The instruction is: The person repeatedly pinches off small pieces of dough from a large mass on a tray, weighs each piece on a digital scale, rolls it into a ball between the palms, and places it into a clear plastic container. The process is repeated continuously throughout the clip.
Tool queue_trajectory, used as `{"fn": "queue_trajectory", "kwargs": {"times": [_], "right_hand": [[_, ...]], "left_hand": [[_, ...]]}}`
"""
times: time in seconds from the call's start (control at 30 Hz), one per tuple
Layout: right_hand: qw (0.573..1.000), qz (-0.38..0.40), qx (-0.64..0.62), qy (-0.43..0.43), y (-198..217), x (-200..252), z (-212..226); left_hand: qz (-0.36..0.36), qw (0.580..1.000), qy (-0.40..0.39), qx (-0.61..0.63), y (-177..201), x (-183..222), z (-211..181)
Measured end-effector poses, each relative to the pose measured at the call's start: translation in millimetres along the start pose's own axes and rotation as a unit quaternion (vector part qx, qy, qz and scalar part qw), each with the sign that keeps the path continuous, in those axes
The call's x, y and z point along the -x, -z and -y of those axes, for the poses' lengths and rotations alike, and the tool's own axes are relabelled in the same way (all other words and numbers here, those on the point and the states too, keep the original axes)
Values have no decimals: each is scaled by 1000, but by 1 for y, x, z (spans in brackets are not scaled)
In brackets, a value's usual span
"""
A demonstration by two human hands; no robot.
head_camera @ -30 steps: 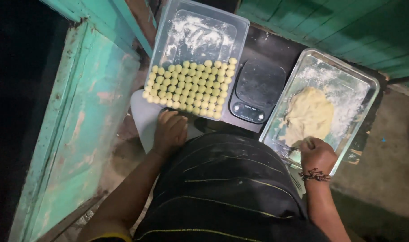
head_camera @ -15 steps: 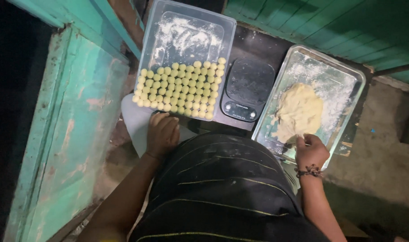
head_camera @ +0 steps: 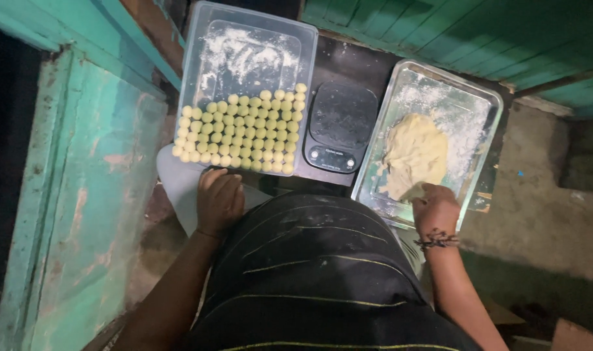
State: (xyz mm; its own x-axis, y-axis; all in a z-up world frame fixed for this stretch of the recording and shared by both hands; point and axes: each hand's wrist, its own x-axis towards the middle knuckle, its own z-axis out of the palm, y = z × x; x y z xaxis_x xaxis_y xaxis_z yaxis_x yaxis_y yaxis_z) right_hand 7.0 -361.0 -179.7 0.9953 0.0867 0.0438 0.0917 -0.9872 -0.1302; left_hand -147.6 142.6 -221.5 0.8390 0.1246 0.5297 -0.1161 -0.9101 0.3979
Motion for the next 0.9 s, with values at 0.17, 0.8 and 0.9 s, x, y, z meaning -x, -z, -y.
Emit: {"fn": "queue_trajectory", "kwargs": {"times": [0.17, 0.8, 0.9], "right_hand": [[996, 55, 6, -74, -20, -6, -26], [874, -7, -381, -302, 69, -35, 9], [905, -11, -358, -231, 108, -42, 43]], "left_hand": [[9, 1000, 0, -15, 11, -9, -9], [34, 999, 22, -24, 7, -5, -2], [29, 999, 8, -26, 4, -4, 0]]}}
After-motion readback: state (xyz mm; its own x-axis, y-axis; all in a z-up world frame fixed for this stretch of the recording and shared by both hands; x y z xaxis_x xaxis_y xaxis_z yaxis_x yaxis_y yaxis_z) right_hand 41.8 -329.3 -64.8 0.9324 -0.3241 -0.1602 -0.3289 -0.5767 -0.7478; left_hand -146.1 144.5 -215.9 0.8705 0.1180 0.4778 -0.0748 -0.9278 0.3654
